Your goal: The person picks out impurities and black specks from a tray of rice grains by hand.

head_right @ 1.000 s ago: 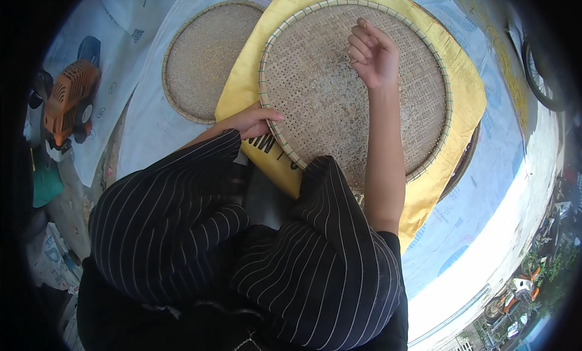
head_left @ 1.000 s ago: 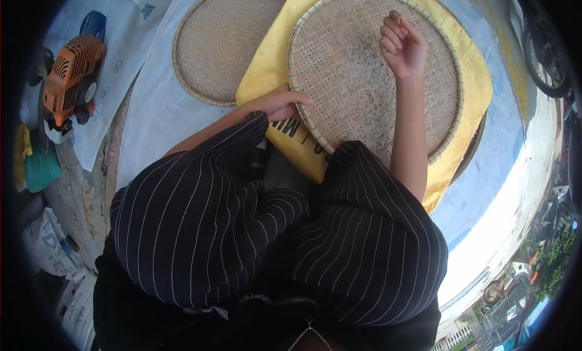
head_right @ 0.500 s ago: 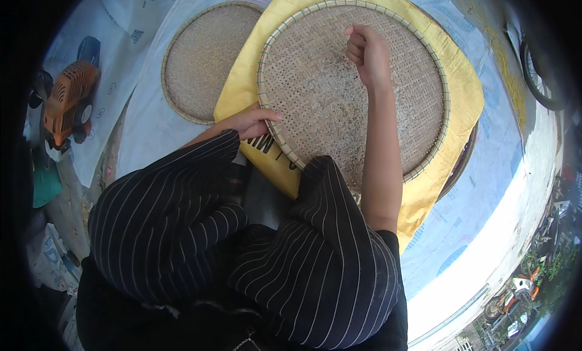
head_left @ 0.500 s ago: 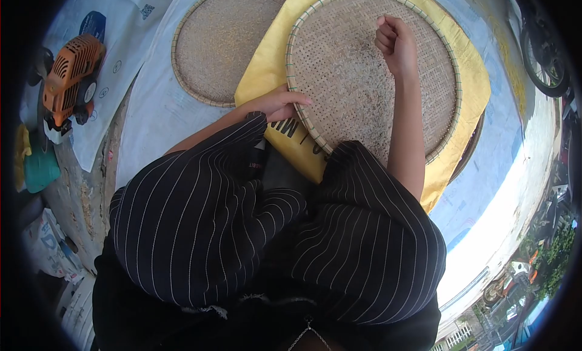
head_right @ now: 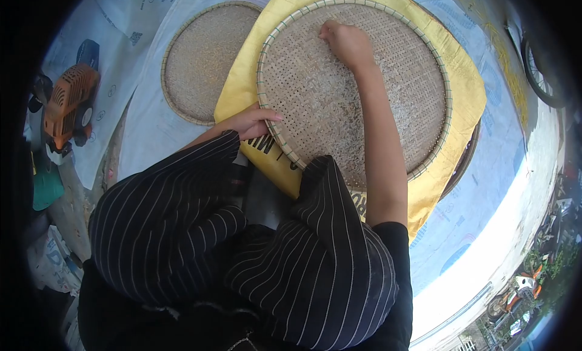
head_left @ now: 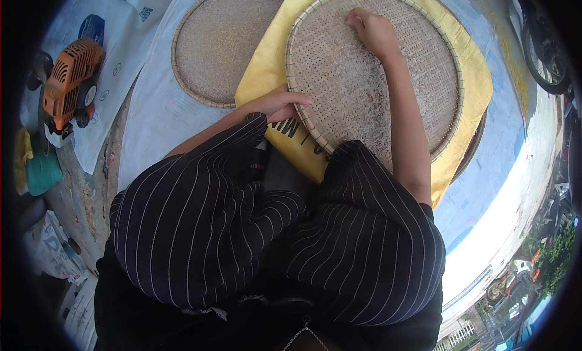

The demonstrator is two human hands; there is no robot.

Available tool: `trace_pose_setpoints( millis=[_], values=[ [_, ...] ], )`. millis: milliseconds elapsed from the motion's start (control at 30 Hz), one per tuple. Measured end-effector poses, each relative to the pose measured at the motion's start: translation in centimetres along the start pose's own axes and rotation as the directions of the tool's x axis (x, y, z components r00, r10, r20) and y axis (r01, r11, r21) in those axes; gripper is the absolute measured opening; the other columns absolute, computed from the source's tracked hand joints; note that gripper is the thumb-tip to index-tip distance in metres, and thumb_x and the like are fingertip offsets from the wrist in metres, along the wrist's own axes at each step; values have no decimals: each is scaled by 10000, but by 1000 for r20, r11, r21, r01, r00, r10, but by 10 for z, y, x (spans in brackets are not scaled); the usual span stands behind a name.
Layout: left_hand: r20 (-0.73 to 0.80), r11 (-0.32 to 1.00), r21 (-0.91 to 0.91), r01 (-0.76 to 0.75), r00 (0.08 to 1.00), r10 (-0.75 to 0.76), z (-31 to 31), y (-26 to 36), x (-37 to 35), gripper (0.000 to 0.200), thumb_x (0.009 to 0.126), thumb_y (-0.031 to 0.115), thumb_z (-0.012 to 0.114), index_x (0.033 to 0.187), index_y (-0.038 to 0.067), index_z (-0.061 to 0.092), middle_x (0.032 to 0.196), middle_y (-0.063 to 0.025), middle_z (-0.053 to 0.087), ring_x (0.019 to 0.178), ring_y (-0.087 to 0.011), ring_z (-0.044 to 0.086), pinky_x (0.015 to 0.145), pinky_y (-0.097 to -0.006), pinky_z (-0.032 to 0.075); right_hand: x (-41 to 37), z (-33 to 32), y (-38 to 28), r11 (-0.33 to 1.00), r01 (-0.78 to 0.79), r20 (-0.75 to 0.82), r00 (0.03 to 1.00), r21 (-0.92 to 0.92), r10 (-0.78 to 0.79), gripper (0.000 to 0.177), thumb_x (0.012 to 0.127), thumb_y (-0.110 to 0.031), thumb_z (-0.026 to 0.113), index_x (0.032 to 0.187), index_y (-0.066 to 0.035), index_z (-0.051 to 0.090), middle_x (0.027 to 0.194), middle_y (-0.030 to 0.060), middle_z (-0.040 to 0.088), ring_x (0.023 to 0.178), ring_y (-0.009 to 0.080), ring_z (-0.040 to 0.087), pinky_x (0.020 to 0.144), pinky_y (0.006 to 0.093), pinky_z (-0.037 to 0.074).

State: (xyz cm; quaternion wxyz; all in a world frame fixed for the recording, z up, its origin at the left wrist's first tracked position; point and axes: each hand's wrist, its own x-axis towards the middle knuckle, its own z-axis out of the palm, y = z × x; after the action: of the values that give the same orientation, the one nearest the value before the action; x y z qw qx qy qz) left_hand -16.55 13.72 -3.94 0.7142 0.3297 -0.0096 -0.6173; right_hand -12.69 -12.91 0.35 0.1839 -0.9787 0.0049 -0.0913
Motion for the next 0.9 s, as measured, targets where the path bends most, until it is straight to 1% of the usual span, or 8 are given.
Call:
trace_pose_setpoints(
  millis=[400, 467, 500, 533, 567, 600, 667, 900],
  values=[
    [-11, 1000, 6, -1, 1000, 1, 4, 1, -1, 698, 820, 14, 560, 1388, 7, 155, 1371, -193, 329, 1240, -323, 384, 1000, -477, 365, -3, 8, -4, 979, 149, -85, 983, -138, -162, 100, 869, -180, 491, 917, -119, 554, 745, 128, 616, 666, 297, 602, 595, 397, 470],
    [-3, 1000, 4, -11, 1000, 11, 2, -1, 0, 693, 818, 13, 559, 1387, 6, 162, 1372, -193, 329, 1241, -321, 383, 1000, -478, 364, -7, -10, -22, 974, -18, -183, 981, 225, 61, 99, 874, -187, 508, 877, -89, 522, 605, 82, 528, 485, 217, 482, 468, 326, 396],
    [7, 1000, 3, -23, 1000, 23, 1, -1, 0, 689, 817, 11, 559, 1385, 5, 170, 1373, -194, 328, 1242, -319, 382, 1001, -478, 363, -8, -13, -22, 974, -17, -181, 982, 224, 59, 99, 874, -187, 508, 877, -89, 522, 605, 82, 528, 485, 217, 482, 468, 326, 396],
    [7, 1000, 0, -27, 1000, 27, 1, 0, 0, 689, 817, 11, 559, 1385, 5, 170, 1373, -194, 328, 1242, -319, 382, 1001, -478, 363, -9, -17, -19, 576, -52, -87, 974, 816, 211, 104, 872, -178, 506, 846, -78, 494, 585, 46, 443, 469, 170, 388, 444, 292, 330],
    [15, 999, 6, -34, 999, 34, 1, -1, 0, 686, 818, 17, 562, 1384, 4, 175, 1373, -193, 330, 1244, -318, 381, 1001, -477, 362, -12, -21, -17, -114, -60, 88, 961, 992, 263, 122, 869, -169, 503, 814, -67, 465, 564, 11, 358, 452, 122, 294, 419, 257, 263],
    [25, 999, 12, -40, 999, 40, 2, -1, 1, 683, 819, 22, 564, 1383, 4, 179, 1373, -192, 331, 1245, -316, 380, 1001, -477, 362, -17, -26, -18, -111, -64, 92, 961, 992, 262, 122, 869, -169, 503, 814, -67, 465, 564, 11, 358, 452, 122, 294, 419, 257, 263],
    [24, 999, 15, -35, 999, 35, 2, 0, 0, 682, 821, 28, 565, 1383, 4, 180, 1371, -190, 335, 1243, -316, 382, 1001, -480, 359, -33, -34, -21, -794, -63, 133, 991, 605, 23, 93, 830, -125, 447, 755, -69, 443, 583, -21, 272, 481, 85, 238, 424, 226, 219],
    [-1, 999, 34, -5, 1000, 5, 5, 2, -2, 685, 814, 32, 560, 1377, -13, 172, 1355, -195, 352, 1239, -307, 388, 1041, -441, 319, -74, -36, -26, -816, -20, 107, 993, 577, 52, 63, 800, -98, 428, 764, -47, 430, 599, 1, 323, 487, 90, 278, 410, 219, 233]
  ],
)
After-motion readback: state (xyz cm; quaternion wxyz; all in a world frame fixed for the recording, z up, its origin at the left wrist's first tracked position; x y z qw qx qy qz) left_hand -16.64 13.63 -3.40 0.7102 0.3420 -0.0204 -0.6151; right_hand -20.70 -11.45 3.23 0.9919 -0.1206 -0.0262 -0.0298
